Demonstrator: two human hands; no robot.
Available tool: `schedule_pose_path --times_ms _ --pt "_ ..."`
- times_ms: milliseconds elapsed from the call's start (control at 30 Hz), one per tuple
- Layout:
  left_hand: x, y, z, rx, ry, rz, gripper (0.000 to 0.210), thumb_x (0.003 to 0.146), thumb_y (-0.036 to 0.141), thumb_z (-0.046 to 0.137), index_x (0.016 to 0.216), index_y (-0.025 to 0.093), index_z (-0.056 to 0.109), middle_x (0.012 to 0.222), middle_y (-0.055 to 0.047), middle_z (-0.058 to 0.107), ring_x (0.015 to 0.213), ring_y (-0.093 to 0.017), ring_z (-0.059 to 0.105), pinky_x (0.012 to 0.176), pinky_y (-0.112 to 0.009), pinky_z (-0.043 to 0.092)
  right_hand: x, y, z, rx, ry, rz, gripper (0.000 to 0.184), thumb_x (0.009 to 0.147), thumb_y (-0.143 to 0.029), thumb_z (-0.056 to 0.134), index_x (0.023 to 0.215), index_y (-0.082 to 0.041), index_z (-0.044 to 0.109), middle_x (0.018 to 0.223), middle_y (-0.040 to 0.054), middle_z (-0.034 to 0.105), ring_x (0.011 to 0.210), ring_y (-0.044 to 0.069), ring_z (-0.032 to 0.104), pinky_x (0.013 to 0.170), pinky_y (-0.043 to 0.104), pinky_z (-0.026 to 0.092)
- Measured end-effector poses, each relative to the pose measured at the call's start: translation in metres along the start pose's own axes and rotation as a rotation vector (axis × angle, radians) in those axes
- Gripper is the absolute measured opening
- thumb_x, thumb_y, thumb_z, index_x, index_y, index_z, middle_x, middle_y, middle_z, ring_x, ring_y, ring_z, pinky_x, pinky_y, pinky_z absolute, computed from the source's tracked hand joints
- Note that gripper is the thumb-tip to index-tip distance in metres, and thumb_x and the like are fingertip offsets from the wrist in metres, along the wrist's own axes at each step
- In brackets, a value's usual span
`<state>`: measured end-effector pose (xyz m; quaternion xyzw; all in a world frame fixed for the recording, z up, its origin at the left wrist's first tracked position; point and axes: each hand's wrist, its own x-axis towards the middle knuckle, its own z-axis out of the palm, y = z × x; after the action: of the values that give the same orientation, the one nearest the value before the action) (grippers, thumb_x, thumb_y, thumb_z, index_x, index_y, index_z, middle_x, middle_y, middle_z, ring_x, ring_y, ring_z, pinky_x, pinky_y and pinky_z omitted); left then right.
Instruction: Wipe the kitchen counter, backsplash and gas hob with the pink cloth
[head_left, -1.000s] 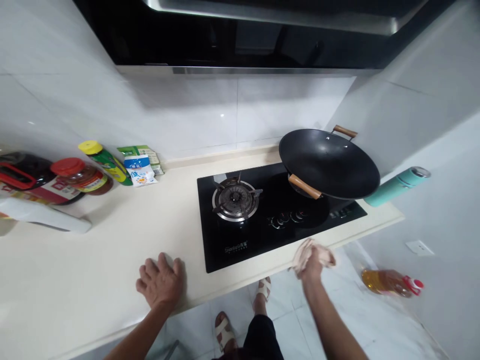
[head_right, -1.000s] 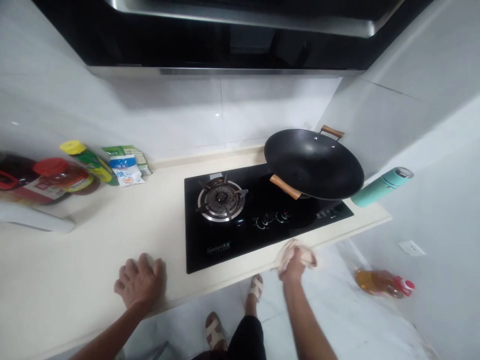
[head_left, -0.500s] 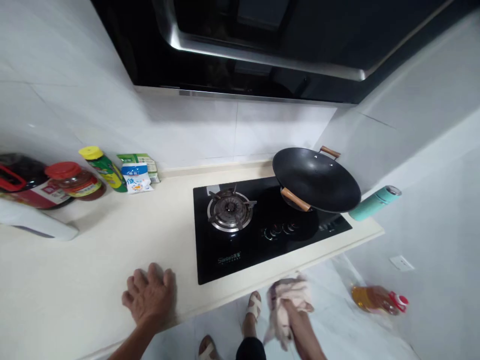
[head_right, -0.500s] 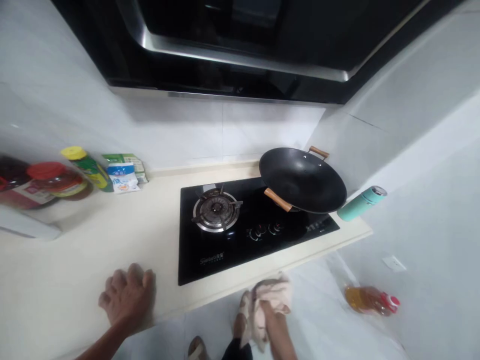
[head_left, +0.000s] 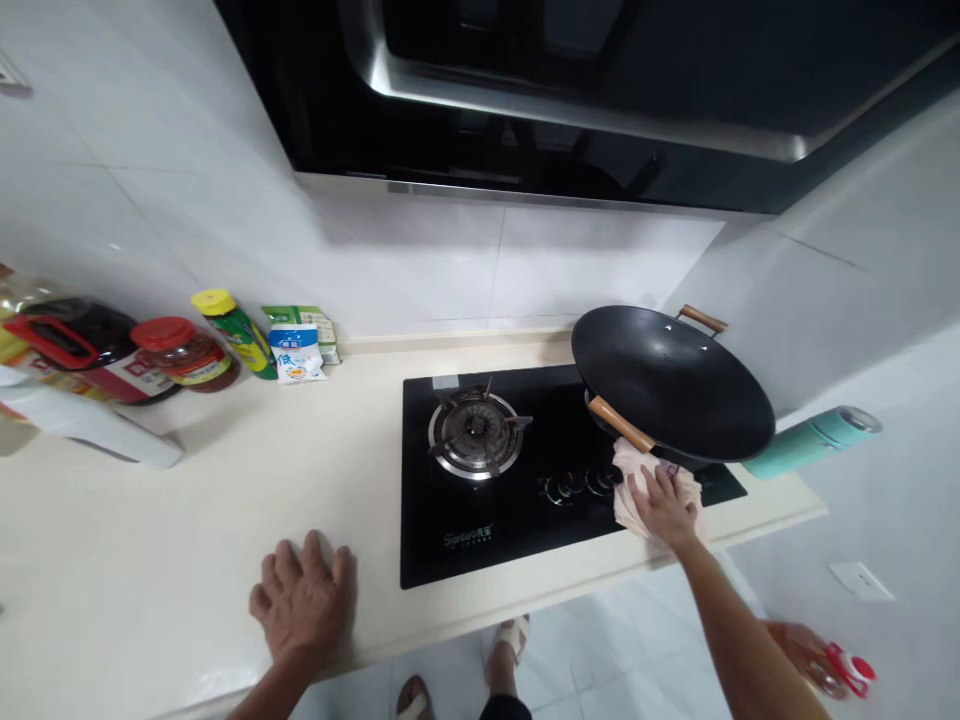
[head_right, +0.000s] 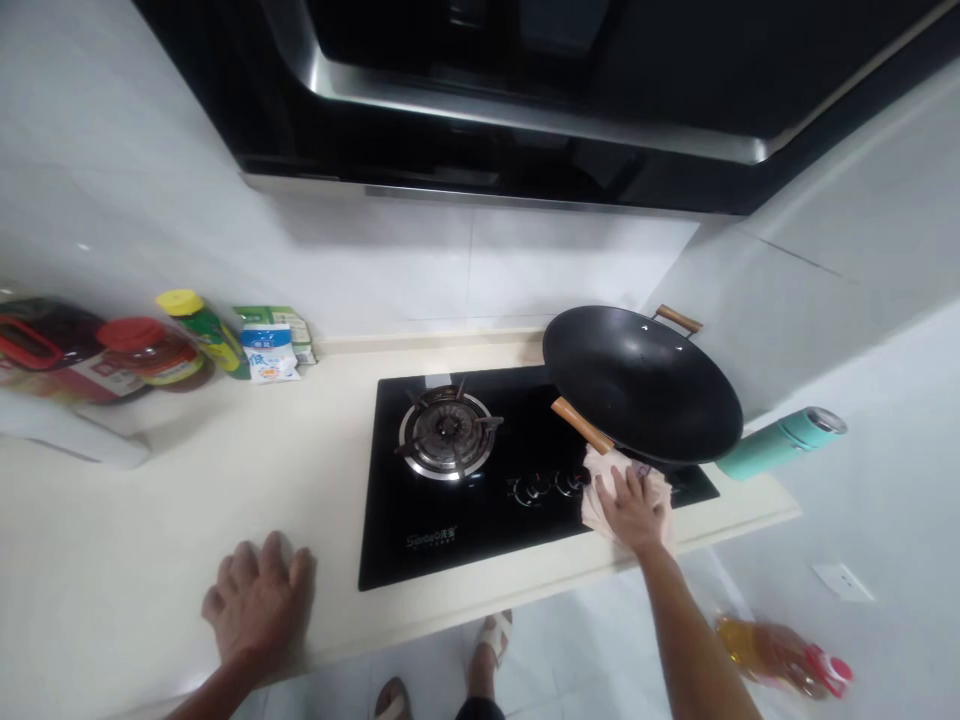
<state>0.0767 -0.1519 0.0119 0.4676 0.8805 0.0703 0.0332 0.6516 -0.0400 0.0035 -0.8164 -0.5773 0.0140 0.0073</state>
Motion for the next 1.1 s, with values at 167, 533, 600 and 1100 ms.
schedule_pose_path --times_ms 167,533,600,1100 --pt "-0.002 0.001 -0.003 0.029 -0.012 0.013 0.064 0.1 0.051 0.024 0.147 0.016 0.048 0.16 -0.023 0.037 0.155 -0.04 0.024 0.121 -0.059 0.025 -0.04 -0.048 0.035 0.233 0.156 0.152 0.066 0.1 -0.045 0.022 0.155 -0.016 0.042 0.162 0.0198 0.041 0.156 0.035 0.025 0.119 0.072 0.018" --pt "-0.004 -0.001 0.002 -0.037 -0.046 -0.004 0.063 0.1 0.048 0.03 0.151 0.014 0.046 0.166 -0.025 0.032 0.158 -0.041 0.017 0.124 -0.06 0.019 -0.181 -0.187 0.043 0.419 0.131 -0.08 0.06 0.097 -0.041 0.035 0.139 -0.003 0.055 0.149 0.031 0.049 0.147 0.045 0.035 0.114 0.064 0.032" --pt "-0.005 -0.001 0.003 -0.032 -0.047 -0.01 0.064 0.101 0.048 0.028 0.151 0.013 0.046 0.165 -0.026 0.031 0.158 -0.042 0.019 0.124 -0.059 0.019 -0.202 -0.228 0.042 0.457 0.067 -0.213 0.054 0.096 -0.034 0.04 0.139 -0.008 0.056 0.151 0.0273 0.05 0.15 0.043 0.033 0.116 0.066 0.029" --pt "-0.004 -0.004 0.004 0.003 -0.05 -0.01 0.063 0.102 0.047 0.031 0.153 0.014 0.047 0.166 -0.026 0.035 0.157 -0.042 0.023 0.123 -0.058 0.021 -0.179 -0.234 0.028 0.457 0.033 -0.402 0.051 0.079 -0.016 0.05 0.128 -0.015 0.064 0.15 0.0196 0.056 0.145 0.033 0.047 0.119 0.056 0.035"
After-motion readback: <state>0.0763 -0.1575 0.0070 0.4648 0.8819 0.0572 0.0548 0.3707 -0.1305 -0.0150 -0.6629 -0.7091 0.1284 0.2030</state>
